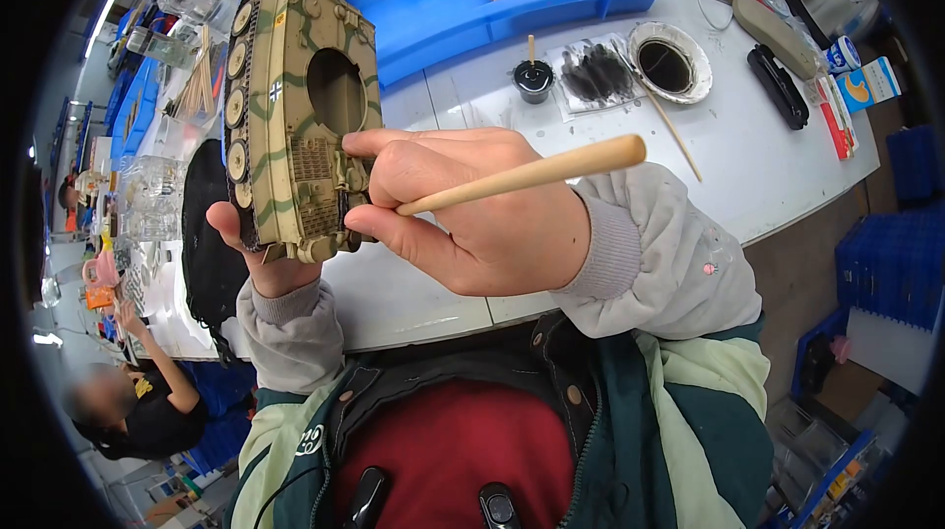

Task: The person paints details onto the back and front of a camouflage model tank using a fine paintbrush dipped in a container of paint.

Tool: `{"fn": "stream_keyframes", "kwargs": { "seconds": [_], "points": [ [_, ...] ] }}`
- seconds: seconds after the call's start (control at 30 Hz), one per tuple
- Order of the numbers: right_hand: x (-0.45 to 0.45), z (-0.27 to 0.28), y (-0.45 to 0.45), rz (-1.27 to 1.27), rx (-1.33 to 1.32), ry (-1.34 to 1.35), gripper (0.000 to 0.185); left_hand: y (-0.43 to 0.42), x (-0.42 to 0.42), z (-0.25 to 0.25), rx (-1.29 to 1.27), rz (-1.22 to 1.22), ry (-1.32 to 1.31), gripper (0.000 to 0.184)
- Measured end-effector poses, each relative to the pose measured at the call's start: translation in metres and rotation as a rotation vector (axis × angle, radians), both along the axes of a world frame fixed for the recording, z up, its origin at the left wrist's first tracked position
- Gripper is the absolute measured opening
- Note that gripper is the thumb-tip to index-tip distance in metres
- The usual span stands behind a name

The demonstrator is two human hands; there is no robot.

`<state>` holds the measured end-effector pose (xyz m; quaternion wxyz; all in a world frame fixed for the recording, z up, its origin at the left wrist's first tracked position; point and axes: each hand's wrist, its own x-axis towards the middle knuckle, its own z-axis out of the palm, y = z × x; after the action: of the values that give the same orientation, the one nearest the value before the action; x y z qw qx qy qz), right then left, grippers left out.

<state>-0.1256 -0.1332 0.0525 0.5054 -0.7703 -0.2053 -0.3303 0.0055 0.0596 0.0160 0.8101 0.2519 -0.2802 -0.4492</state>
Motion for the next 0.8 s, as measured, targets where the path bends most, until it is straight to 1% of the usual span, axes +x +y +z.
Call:
{"fn": "stream_keyframes", "kwargs": {
  "seconds": [0.17, 0.47, 0.67, 0.73, 0.8],
  "points": [
    [0.0004, 0.0003, -0.0006, 0.008, -0.005, -0.012, 0.009, 0.0023, -0.0009, -0.0011, 0.038, 0.053, 0.01, 0.092],
    [0.0001, -0.0005, -0.0002, 0.009, 0.017, -0.005, 0.01, 0.001, -0.0004, 0.0004, -0.005, -0.01, 0.041, 0.092],
    [0.0003, -0.0015, 0.0, 0.012, 0.009, 0.002, 0.01, -0.0002, -0.0003, 0.0009, 0.028, 0.025, 0.019, 0.092],
    [0.001, -0.004, 0.0009, -0.081, -0.014, -0.014, 0.019, -0.0007, -0.0007, 0.0021, 0.033, 0.03, 0.021, 0.093],
    [0.0012, -0.0046, 0.0006, -0.08, -0.016, -0.018, 0.019, -0.0006, -0.0009, 0.0024, 0.038, 0.035, 0.023, 0.093]
  ]
}}
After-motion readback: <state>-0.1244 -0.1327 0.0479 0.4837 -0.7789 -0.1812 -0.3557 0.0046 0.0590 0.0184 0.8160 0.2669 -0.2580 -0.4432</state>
